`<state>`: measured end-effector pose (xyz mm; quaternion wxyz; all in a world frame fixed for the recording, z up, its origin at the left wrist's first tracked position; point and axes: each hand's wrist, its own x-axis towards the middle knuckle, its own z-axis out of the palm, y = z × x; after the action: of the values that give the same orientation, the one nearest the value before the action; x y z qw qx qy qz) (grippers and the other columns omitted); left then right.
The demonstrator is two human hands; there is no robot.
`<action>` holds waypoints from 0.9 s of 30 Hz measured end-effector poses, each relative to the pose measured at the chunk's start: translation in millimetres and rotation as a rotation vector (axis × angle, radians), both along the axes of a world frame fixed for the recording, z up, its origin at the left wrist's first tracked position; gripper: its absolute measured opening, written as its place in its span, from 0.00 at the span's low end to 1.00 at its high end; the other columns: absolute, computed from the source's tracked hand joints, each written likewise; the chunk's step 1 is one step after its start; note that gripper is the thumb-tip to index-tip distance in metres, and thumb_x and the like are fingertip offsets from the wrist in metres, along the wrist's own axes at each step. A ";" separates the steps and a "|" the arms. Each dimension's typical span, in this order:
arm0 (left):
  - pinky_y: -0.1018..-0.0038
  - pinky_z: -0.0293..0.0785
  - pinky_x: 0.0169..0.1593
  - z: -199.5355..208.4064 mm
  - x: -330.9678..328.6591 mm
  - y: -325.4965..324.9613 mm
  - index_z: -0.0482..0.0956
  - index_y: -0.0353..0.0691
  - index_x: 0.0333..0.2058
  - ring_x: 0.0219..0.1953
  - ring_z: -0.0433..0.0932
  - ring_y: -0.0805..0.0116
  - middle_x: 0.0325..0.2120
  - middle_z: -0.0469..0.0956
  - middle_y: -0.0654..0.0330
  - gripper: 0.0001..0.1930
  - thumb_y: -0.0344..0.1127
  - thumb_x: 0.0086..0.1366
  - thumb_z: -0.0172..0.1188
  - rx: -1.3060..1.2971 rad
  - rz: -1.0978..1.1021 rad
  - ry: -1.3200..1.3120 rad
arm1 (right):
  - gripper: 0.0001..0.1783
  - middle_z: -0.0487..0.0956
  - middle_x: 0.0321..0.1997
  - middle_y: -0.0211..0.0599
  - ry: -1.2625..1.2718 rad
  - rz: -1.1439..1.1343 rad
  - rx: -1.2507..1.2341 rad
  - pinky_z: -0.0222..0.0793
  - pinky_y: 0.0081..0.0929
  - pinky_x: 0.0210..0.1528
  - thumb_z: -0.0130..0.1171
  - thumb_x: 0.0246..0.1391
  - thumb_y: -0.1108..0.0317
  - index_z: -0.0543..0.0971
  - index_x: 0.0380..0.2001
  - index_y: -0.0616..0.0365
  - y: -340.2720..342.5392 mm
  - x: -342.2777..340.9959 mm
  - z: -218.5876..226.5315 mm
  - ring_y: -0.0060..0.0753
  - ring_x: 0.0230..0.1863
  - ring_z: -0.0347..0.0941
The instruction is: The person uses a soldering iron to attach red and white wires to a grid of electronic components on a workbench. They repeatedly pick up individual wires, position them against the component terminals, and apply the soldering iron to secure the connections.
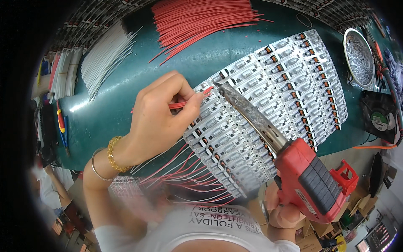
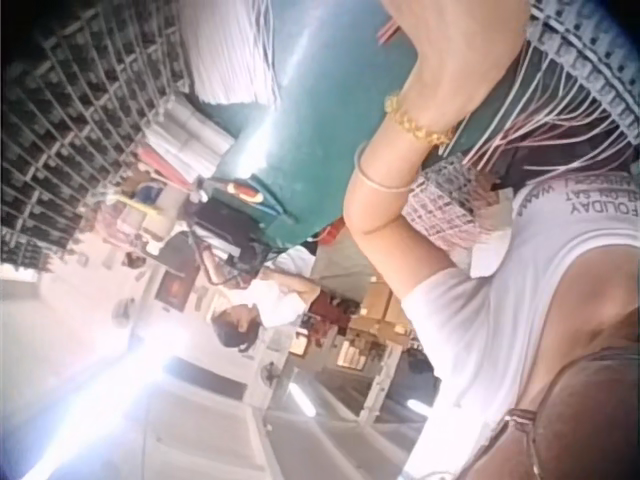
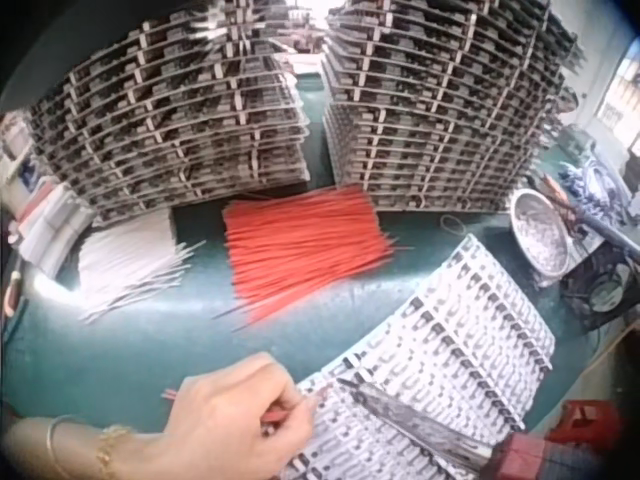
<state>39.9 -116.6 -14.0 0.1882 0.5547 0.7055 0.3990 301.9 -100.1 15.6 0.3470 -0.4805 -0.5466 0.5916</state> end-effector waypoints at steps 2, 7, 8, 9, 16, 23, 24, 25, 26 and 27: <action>0.74 0.62 0.23 -0.7 1.1 0.0 0.70 0.32 0.21 0.18 0.67 0.69 0.18 0.69 0.58 0.09 0.24 0.54 0.62 0.016 0.005 0.000 | 0.47 0.64 0.08 0.27 0.030 0.044 0.028 0.56 0.17 0.14 0.52 0.48 0.31 0.63 0.45 0.73 1.0 -4.7 -0.7 0.19 0.08 0.58; 0.74 0.63 0.23 -4.1 1.6 -0.4 0.69 0.32 0.21 0.18 0.68 0.68 0.18 0.69 0.57 0.08 0.23 0.54 0.61 0.050 0.002 0.027 | 0.44 0.65 0.09 0.27 0.000 -0.018 0.076 0.56 0.16 0.14 0.53 0.49 0.33 0.65 0.44 0.71 -5.3 12.7 -16.3 0.19 0.09 0.59; 0.74 0.63 0.23 -4.5 2.2 -0.2 0.69 0.32 0.21 0.18 0.68 0.68 0.18 0.69 0.57 0.09 0.23 0.54 0.61 0.052 0.002 0.039 | 0.43 0.65 0.10 0.27 0.010 0.000 0.055 0.55 0.16 0.14 0.53 0.49 0.33 0.65 0.43 0.71 -4.1 8.6 -13.0 0.19 0.09 0.59; 0.74 0.63 0.23 -5.2 3.1 0.1 0.69 0.32 0.21 0.18 0.68 0.68 0.18 0.69 0.57 0.09 0.23 0.54 0.61 0.056 0.003 0.046 | 0.43 0.65 0.10 0.27 0.020 0.018 0.035 0.55 0.16 0.14 0.54 0.49 0.34 0.66 0.43 0.70 -3.4 5.3 -9.5 0.19 0.09 0.59; 0.74 0.63 0.22 -5.9 2.4 0.4 0.68 0.32 0.20 0.18 0.68 0.67 0.18 0.69 0.57 0.09 0.23 0.54 0.61 0.074 0.002 0.065 | 0.47 0.65 0.14 0.21 -0.058 -0.056 -0.065 0.48 0.16 0.15 0.68 0.34 0.33 0.71 0.48 0.61 -6.1 2.2 0.2 0.16 0.11 0.57; 0.74 0.63 0.22 -4.6 1.0 0.4 0.68 0.32 0.21 0.17 0.67 0.68 0.18 0.69 0.57 0.09 0.24 0.54 0.61 0.049 -0.005 0.035 | 0.47 0.65 0.09 0.26 -0.048 -0.029 0.075 0.56 0.16 0.13 0.58 0.47 0.35 0.65 0.47 0.77 -6.7 5.0 -8.7 0.18 0.08 0.58; 0.74 0.63 0.22 -4.5 0.8 0.5 0.68 0.32 0.21 0.17 0.67 0.68 0.18 0.69 0.57 0.09 0.24 0.54 0.61 0.046 -0.009 0.035 | 0.47 0.65 0.09 0.26 -0.046 -0.012 0.069 0.55 0.16 0.13 0.58 0.47 0.35 0.65 0.46 0.78 -6.3 4.4 -8.1 0.18 0.08 0.58; 0.74 0.63 0.22 -4.3 0.6 0.3 0.69 0.32 0.21 0.17 0.67 0.69 0.18 0.69 0.57 0.09 0.24 0.54 0.61 0.042 -0.010 0.034 | 0.47 0.66 0.12 0.25 -0.031 -0.014 -0.006 0.53 0.16 0.14 0.61 0.44 0.36 0.66 0.48 0.72 -6.4 3.7 -5.1 0.17 0.09 0.59; 0.74 0.63 0.22 -4.1 0.4 0.2 0.69 0.32 0.21 0.17 0.67 0.69 0.18 0.69 0.57 0.09 0.24 0.54 0.61 0.039 -0.011 0.033 | 0.47 0.68 0.16 0.25 -0.016 -0.016 -0.082 0.51 0.17 0.14 0.65 0.40 0.36 0.66 0.51 0.66 -7.0 2.9 -0.9 0.17 0.11 0.59; 0.74 0.63 0.22 -3.8 0.4 0.2 0.69 0.32 0.21 0.17 0.67 0.69 0.18 0.69 0.57 0.09 0.24 0.54 0.61 0.039 -0.008 0.035 | 0.47 0.68 0.17 0.25 -0.012 -0.028 -0.114 0.50 0.17 0.15 0.66 0.39 0.37 0.67 0.52 0.63 -7.7 3.5 -0.6 0.16 0.12 0.59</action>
<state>40.4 -116.4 -17.7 0.1665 0.5681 0.6984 0.4023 305.4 -107.8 15.0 0.3241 -0.5104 -0.5073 0.6141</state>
